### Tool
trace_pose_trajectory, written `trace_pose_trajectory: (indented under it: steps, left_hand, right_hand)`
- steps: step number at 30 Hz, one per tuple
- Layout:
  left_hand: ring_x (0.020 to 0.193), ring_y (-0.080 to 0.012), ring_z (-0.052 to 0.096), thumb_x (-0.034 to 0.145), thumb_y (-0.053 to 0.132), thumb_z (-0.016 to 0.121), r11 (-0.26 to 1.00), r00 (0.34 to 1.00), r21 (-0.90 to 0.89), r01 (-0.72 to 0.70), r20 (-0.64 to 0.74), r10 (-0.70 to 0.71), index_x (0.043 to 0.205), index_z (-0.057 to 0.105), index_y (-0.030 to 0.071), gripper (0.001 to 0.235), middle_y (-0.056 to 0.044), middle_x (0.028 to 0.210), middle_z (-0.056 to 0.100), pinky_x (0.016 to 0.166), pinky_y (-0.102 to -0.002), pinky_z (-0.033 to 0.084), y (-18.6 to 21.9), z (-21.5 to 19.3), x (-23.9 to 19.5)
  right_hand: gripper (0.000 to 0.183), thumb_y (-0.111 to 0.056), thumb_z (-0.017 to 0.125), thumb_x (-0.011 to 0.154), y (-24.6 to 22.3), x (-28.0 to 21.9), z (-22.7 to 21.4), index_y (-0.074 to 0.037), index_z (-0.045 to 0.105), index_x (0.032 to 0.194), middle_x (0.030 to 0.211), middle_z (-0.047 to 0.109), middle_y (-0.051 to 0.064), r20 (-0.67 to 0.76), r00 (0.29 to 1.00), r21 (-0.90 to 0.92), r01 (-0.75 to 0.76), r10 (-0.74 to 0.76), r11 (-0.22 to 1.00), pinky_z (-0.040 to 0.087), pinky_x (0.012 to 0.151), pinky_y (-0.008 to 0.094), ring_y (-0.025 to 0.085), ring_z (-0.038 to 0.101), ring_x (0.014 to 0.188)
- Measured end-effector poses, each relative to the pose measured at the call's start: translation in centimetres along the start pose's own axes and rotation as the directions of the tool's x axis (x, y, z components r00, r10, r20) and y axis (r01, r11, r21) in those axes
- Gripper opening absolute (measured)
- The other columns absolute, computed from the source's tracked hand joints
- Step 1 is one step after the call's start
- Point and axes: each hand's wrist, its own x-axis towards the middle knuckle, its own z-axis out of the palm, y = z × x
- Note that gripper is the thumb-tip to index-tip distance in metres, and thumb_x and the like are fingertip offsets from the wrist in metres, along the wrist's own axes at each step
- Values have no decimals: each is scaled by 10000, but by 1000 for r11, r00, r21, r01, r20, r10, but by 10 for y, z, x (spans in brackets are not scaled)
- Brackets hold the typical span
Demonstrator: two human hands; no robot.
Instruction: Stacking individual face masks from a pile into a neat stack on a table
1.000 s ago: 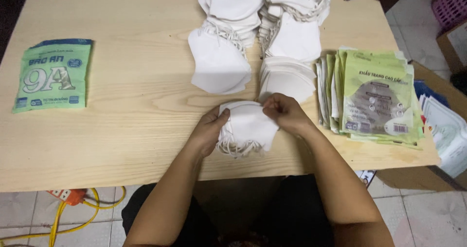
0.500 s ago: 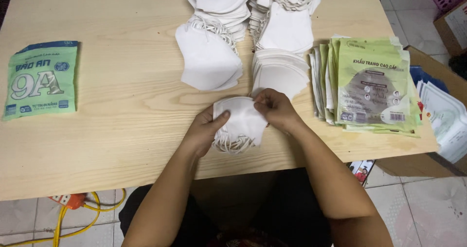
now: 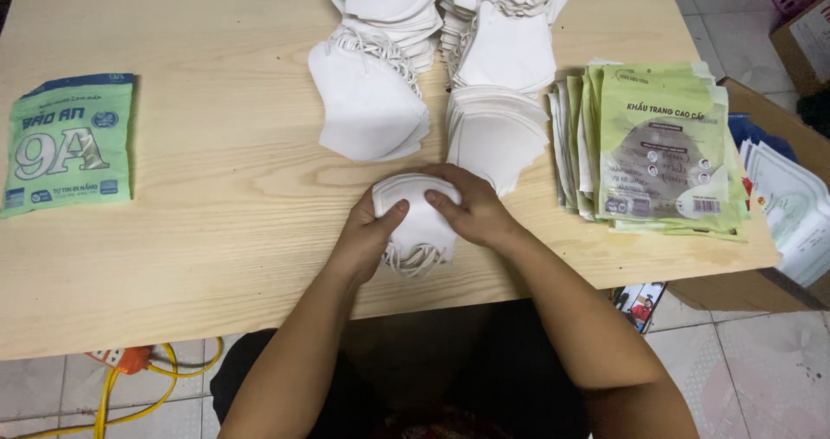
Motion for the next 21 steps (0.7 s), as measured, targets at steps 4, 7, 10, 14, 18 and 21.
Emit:
trace_pose_trajectory:
  steps: [4,7,10,14,18,21]
  left_hand:
    - [1131,-213,644,982,160,686,999,999,43,22,25,-23,1427,561,65,471,-133,1280,685,997,-453,537,-6,-10,7]
    - [1143,-211,613,1006,124,642,998,1000,63,-9,24,7,1432,542,60,442,-121,1254,660,991,-441,526,-4,-11,8]
    - [1211,-258,584,1010,124,611,994,999,105,38,26,-41,1472,502,36,484,-167,1343,630,1043,-497,485,9,-4,-2]
    - [1286,-255,521,1011,117,601,992,999,124,23,33,-28,1507,463,44,520,-160,1409,575,1089,-497,446,10,-3,-3]
    - [1133,-212,582,994,104,627,994,1000,111,15,13,-16,1444,550,64,458,-105,1277,640,993,-433,509,8,-2,2]
    - [1054,-181,641,960,97,680,996,1000,88,13,-3,-13,1379,619,65,424,-87,1198,698,926,-381,550,9,-2,-2]
  right_hand:
    - [329,-104,620,985,11,6,-22,-41,646,1307,1212,678,312,-64,998,154,28,-18,988,454,1054,648,514,607,1214]
    - [195,-90,630,1012,53,13,-49,-61,691,1194,1035,693,192,-349,915,-213,133,-202,968,569,860,506,427,692,1039]
    - [328,-216,767,909,78,19,-64,-138,697,1220,1079,638,146,-372,850,-620,72,-373,781,512,918,502,421,646,1048]
    - [574,-280,862,795,87,22,-70,-114,635,1295,1151,604,140,-426,878,-623,-109,-219,775,452,974,539,417,584,1121]
    - [592,-292,878,766,83,24,-73,-135,641,1285,1123,623,106,-468,880,-527,-210,-75,824,437,956,520,385,585,1112]
    - [622,-309,920,715,76,23,-75,-130,674,1258,1133,616,133,-460,876,-608,-192,-144,771,459,933,530,416,578,1095]
